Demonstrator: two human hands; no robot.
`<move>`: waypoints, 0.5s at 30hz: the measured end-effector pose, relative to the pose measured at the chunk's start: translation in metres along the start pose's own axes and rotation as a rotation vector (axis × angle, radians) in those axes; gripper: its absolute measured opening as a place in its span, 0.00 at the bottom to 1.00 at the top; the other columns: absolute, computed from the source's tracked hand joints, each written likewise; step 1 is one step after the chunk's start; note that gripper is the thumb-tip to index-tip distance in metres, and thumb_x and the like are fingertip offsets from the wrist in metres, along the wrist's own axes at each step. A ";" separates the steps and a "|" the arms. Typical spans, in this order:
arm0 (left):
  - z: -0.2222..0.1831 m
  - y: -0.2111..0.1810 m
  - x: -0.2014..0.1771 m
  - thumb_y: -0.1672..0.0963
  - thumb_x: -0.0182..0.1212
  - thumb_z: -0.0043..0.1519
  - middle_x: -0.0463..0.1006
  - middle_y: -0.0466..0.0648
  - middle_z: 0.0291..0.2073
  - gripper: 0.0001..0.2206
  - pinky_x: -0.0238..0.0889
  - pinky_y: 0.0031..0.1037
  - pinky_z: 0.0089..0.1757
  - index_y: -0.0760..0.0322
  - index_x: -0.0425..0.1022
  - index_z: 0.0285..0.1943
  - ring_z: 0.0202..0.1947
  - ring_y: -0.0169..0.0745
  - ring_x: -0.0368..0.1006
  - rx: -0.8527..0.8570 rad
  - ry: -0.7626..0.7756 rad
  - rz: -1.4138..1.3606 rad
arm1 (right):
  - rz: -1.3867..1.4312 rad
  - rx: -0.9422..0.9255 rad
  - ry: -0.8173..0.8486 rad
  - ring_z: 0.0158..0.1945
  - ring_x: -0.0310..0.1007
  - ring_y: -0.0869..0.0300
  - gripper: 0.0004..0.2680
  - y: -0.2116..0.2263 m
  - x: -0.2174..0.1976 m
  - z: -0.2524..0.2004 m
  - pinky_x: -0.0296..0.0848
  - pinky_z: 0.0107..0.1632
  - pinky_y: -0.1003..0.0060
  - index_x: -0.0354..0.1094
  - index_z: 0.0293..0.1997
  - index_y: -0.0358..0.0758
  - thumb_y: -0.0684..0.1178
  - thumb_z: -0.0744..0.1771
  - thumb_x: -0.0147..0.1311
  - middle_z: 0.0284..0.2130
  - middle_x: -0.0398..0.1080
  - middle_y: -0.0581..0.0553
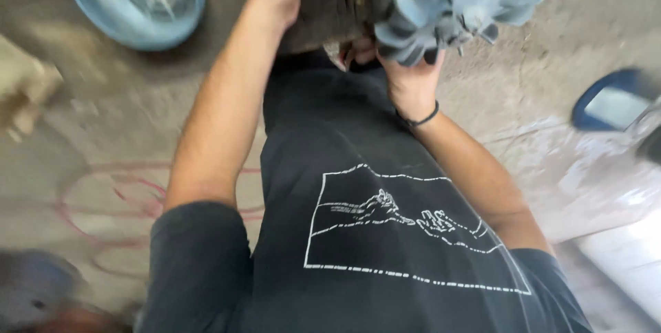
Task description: Disassembling an electric motor by removing fasteners and separating the housing components on a workbench.
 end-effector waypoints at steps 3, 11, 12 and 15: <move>0.021 -0.002 0.002 0.61 0.71 0.58 0.84 0.45 0.32 0.06 0.84 0.38 0.37 0.60 0.79 0.40 0.30 0.42 0.82 -0.138 0.142 0.019 | 0.283 0.084 0.072 0.35 0.80 0.48 0.10 0.068 0.041 -0.012 0.84 0.46 0.54 0.66 0.40 0.21 0.43 0.67 0.59 0.32 0.76 0.29; 0.004 -0.010 0.017 0.60 0.62 0.60 0.67 0.40 0.19 0.05 0.68 0.33 0.30 0.57 0.74 0.31 0.22 0.33 0.67 -0.357 0.135 -0.213 | 0.342 -0.108 -0.301 0.29 0.73 0.44 0.06 0.063 0.063 -0.032 0.75 0.29 0.54 0.59 0.39 0.23 0.33 0.67 0.56 0.30 0.67 0.28; 0.008 0.004 0.006 0.60 0.62 0.60 0.67 0.40 0.19 0.05 0.68 0.33 0.30 0.57 0.74 0.31 0.22 0.33 0.67 -0.380 0.154 -0.202 | 0.344 -0.104 -0.332 0.29 0.73 0.44 0.06 0.068 0.066 -0.035 0.75 0.29 0.54 0.59 0.39 0.23 0.33 0.67 0.56 0.30 0.67 0.28; 0.009 0.031 -0.013 0.60 0.58 0.71 0.64 0.41 0.29 0.07 0.60 0.40 0.36 0.55 0.80 0.53 0.29 0.38 0.60 -0.332 0.399 -0.451 | 0.263 -0.042 -0.357 0.25 0.71 0.51 0.14 0.079 0.072 -0.047 0.71 0.31 0.60 0.66 0.33 0.26 0.49 0.68 0.65 0.25 0.68 0.34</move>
Point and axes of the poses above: each hand's wrist, its own z-axis towards the middle knuckle, its own x-axis out of the palm, y = z × x, the point moved 1 cm from there along z, towards the middle knuckle
